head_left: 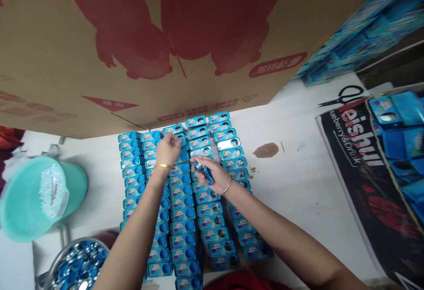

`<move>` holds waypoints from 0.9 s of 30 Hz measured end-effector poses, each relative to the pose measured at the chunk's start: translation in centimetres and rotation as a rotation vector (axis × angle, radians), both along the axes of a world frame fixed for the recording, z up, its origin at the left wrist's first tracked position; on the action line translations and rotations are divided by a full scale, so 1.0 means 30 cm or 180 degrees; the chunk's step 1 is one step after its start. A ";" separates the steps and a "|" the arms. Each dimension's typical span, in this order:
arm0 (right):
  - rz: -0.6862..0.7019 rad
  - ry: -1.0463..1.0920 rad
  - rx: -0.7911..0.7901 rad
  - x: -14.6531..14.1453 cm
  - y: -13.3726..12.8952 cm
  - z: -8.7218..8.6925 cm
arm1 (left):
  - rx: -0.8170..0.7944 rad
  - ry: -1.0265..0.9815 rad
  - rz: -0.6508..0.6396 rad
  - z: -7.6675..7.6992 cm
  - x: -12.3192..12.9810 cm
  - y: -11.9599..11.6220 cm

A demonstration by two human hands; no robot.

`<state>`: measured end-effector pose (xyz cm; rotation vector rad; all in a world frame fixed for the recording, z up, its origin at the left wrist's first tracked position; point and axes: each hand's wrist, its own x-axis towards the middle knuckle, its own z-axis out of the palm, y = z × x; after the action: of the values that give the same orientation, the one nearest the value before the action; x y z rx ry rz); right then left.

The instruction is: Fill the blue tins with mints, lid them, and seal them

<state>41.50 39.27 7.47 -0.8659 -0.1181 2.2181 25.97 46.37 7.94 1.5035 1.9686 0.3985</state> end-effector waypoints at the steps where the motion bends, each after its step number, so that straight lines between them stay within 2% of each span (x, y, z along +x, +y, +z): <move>1: -0.0054 0.0038 0.0029 0.004 0.004 0.000 | -0.0099 0.0337 0.0053 -0.007 -0.013 0.038; 4: -0.0130 -0.0031 0.0108 0.016 0.013 -0.009 | -0.0640 0.1162 -0.0157 -0.021 -0.038 0.130; 8: -0.0068 -0.0198 0.0073 0.018 0.025 -0.021 | -0.1232 0.1650 -0.0512 -0.025 -0.041 0.192; 12: -0.0046 -0.0242 0.0035 0.004 0.034 -0.018 | -0.1457 0.2073 -0.0691 -0.015 -0.027 0.210; 15: -0.0083 -0.0239 -0.0085 -0.004 0.038 -0.012 | -0.1296 0.2121 -0.0591 0.008 -0.016 0.178; 17: -0.0145 -0.0282 -0.0215 -0.006 0.039 -0.011 | -0.0877 0.1779 -0.0520 0.029 -0.008 0.121; 18: -0.0178 -0.0303 -0.0257 -0.006 0.039 -0.012 | -0.0617 0.1385 -0.0554 0.040 -0.003 0.083; 22: -0.0370 -0.0332 -0.0229 -0.016 0.039 -0.020 | 0.0133 -0.0666 -0.1192 0.063 0.028 -0.069; 24: -0.0468 -0.0354 -0.0222 -0.028 0.044 -0.022 | 0.0313 -0.1042 -0.1290 0.061 0.045 -0.108; 27: -0.0543 -0.0367 -0.0233 -0.042 0.061 -0.023 | 0.0279 -0.1139 -0.1045 0.050 0.062 -0.110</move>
<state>40.23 41.12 6.79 -1.0063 -0.0169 2.0248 27.85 43.06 9.44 1.6445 1.4170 0.5704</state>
